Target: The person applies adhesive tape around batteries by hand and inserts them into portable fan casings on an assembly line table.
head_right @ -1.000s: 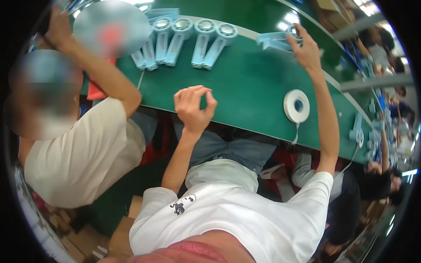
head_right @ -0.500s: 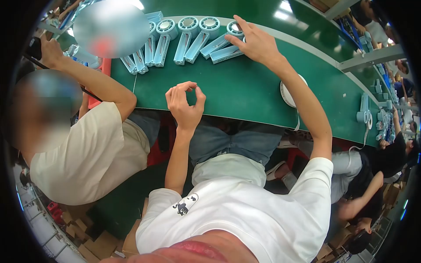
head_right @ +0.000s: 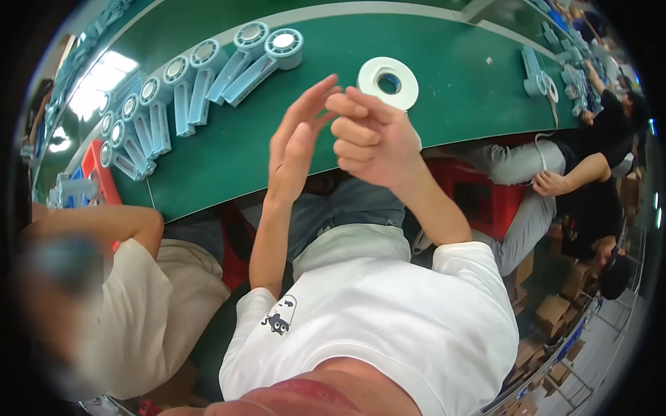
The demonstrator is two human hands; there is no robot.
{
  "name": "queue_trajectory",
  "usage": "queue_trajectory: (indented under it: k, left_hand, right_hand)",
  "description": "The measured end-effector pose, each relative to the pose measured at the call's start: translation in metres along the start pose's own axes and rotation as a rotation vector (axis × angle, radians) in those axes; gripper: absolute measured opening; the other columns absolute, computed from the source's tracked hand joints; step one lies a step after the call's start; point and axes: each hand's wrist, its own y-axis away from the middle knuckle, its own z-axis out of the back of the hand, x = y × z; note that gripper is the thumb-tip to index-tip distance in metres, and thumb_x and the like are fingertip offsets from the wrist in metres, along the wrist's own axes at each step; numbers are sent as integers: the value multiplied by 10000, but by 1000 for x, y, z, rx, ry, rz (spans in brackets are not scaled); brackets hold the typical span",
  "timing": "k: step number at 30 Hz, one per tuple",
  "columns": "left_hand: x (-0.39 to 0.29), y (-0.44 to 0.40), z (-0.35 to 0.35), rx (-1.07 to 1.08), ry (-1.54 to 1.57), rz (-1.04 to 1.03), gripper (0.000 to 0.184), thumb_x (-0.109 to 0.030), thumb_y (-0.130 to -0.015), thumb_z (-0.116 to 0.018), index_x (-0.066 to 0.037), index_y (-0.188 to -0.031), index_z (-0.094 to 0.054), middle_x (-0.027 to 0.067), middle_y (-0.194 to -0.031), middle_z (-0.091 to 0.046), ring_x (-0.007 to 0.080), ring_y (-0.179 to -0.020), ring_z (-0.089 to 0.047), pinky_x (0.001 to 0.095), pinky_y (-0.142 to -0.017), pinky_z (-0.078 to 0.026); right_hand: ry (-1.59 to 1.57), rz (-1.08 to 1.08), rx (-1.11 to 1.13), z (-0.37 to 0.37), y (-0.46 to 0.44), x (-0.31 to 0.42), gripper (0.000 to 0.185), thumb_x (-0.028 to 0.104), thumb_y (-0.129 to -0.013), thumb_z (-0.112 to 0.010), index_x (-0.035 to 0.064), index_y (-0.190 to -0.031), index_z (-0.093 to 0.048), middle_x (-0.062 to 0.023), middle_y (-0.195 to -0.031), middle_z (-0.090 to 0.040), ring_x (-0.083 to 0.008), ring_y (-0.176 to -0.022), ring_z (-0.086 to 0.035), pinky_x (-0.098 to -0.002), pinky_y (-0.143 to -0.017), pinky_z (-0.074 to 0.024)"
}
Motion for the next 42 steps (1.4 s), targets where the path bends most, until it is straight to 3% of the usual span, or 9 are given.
queue_trajectory:
  k: [5, 10, 14, 17, 23, 26, 34, 37, 42]
  left_hand:
    - [14, -12, -18, 261, 486, 244, 432, -254, -1105, -417, 43, -1399, -525, 212, -1358, -623, 272, -1234, -612, 390, -1085, -461]
    - [31, -2, -5, 269, 257, 231, 369, -205, -1115, -403, 41, -1350, -546, 185, -1291, -666, 261, -1216, -623, 391, -1067, -478]
    - [29, -3, 4, 376, 21, 243, 276, -92, -1066, -477, 17, -1298, -578, 152, -1229, -700, 295, -1194, -646, 407, -1049, -494]
    - [21, -38, 6, 512, -852, -301, 309, -59, -997, -579, -6, -1301, -596, 130, -1263, -697, 297, -1195, -646, 458, -1114, -456]
    - [48, -77, -21, 774, -1335, -551, 438, -81, -889, -726, -66, -1310, -608, 85, -1224, -705, 282, -1166, -653, 559, -1228, -272]
    - [51, -84, -23, 887, -1355, -545, 512, -107, -854, -778, -79, -1330, -595, 68, -1198, -708, 270, -1148, -660, 602, -1252, -185]
    - [33, -49, -5, 526, -1076, -582, 697, -174, -756, -889, -42, -1358, -563, 69, -1115, -716, 238, -969, -704, 577, -1202, -274]
    - [29, -42, 8, 221, -1139, -580, 683, -188, -790, -856, -12, -1374, -547, 89, -1054, -722, 232, -897, -695, 519, -1149, -311]
    - [16, -10, 39, 127, -1236, -477, 645, -143, -825, -751, 3, -1406, -513, 94, -1023, -720, 240, -900, -680, 509, -1123, -295]
  right_hand:
    - [-90, 21, 164, 23, 7, -17, 394, 414, -1140, -246, 179, -906, -459, 48, -533, -310, -114, -422, -216, -286, -438, -193]
    - [-181, 33, 110, 29, 14, -23, 440, 421, -1141, -219, 173, -902, -494, 45, -532, -316, -118, -435, -237, -291, -445, -206]
    - [-86, 61, 125, 35, 38, -31, 387, 365, -1133, -346, 135, -890, -541, 30, -586, -406, -100, -475, -324, -261, -453, -260]
    - [904, 359, -504, 32, 72, -26, 231, 248, -1084, -504, 93, -947, -608, -12, -650, -524, -95, -524, -438, -239, -502, -341]
    - [2101, 991, -1103, 50, 101, 8, 164, 149, -973, -707, 11, -1062, -711, -46, -872, -684, -153, -845, -653, -267, -726, -516]
    - [1665, 874, -931, 40, 92, 4, 222, 205, -1008, -664, -12, -1039, -700, -67, -868, -689, -181, -862, -664, -275, -752, -518]
    - [808, 559, -449, 50, 98, 13, 412, 340, -1076, -553, -21, -900, -643, -125, -840, -697, -228, -821, -688, -305, -779, -523]
    - [751, 501, -413, 39, 98, -1, 358, 283, -1065, -569, 3, -846, -611, -133, -826, -697, -228, -773, -680, -306, -752, -518]
    - [1032, 307, -363, 24, 90, -22, 265, 176, -1030, -595, -2, -838, -633, -120, -842, -709, -209, -714, -650, -298, -703, -504]
